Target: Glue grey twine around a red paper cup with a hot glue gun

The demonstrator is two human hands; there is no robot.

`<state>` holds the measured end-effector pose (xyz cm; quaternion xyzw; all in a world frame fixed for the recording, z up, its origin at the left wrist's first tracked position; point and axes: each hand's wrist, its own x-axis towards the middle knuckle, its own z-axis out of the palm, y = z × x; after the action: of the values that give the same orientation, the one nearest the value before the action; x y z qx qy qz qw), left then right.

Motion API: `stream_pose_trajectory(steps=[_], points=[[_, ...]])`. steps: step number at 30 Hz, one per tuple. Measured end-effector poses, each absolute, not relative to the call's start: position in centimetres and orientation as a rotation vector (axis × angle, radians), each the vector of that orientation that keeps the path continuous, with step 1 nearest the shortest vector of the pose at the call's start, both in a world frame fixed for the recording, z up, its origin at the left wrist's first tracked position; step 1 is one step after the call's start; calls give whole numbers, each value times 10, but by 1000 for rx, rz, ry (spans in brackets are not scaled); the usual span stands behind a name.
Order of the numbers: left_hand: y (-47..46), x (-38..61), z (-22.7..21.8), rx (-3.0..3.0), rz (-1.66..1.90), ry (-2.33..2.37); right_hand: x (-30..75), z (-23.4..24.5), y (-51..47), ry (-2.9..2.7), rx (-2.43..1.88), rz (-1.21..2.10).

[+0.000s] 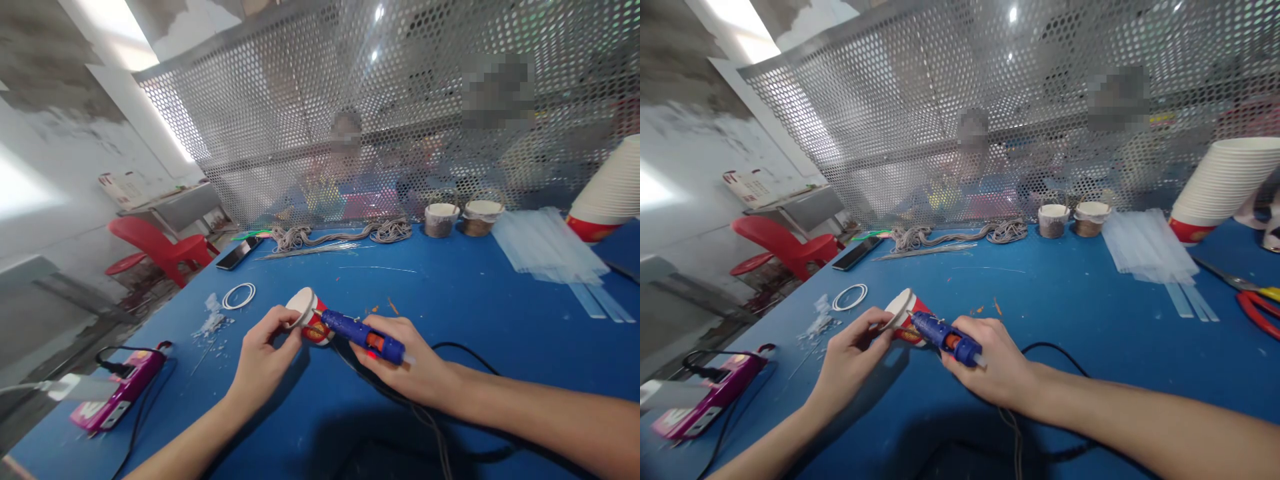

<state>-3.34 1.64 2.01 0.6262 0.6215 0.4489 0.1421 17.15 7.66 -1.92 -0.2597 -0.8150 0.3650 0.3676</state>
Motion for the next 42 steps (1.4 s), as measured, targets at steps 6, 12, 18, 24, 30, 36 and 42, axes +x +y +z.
stream_pose_trajectory(steps=[6,12,18,24,30,36,42], points=[[16,-35,20,1849,1280,1787,171,-19,76,-2115,-627,910],[17,-34,23,1857,1279,1800,171,-16,79,-2067,-674,923],[17,-36,24,1854,1274,1727,172,-13,78,-2068,-663,970],[17,-39,23,1836,1277,1696,171,-11,76,-2052,-663,1006],[18,-39,22,1818,1304,1700,170,-11,75,-2057,-652,995],[17,-40,22,1819,1297,1688,170,-9,77,-2034,-687,1037],[17,-42,22,1816,1314,1665,169,-5,78,-2005,-714,1068]])
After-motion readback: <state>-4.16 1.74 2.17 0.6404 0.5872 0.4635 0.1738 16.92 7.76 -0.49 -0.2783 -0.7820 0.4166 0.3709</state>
